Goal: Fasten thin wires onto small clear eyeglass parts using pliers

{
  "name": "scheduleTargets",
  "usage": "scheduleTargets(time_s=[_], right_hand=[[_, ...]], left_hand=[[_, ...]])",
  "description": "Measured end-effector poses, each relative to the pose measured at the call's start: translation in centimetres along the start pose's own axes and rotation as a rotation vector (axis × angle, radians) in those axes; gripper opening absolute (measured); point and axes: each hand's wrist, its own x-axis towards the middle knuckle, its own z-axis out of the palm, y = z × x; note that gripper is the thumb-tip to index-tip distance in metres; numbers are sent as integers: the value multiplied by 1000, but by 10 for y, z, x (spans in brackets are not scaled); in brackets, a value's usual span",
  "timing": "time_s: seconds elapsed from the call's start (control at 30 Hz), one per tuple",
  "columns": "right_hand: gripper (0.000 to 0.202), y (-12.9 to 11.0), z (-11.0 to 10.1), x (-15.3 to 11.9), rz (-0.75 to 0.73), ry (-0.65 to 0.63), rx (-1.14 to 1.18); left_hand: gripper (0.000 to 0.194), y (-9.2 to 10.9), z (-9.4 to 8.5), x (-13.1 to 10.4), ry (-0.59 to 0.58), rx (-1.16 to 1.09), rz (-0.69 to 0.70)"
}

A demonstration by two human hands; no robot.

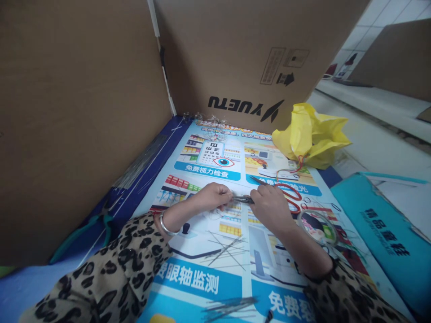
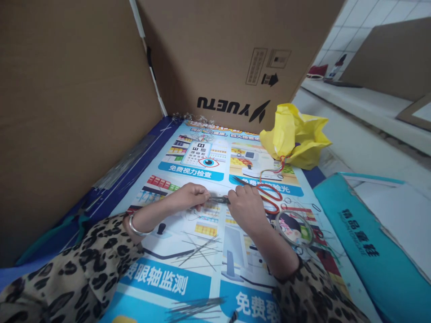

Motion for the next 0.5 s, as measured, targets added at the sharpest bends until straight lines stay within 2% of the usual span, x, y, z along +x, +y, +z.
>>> scheduleTargets(time_s=[0.2, 0.5], right_hand=[[9, 0, 2, -1, -3, -9, 8], [8, -1, 2, 0, 3, -106, 38]], left_hand=[[25, -3, 0, 1, -13, 54, 16], [21, -2, -1, 0, -23, 37, 17]])
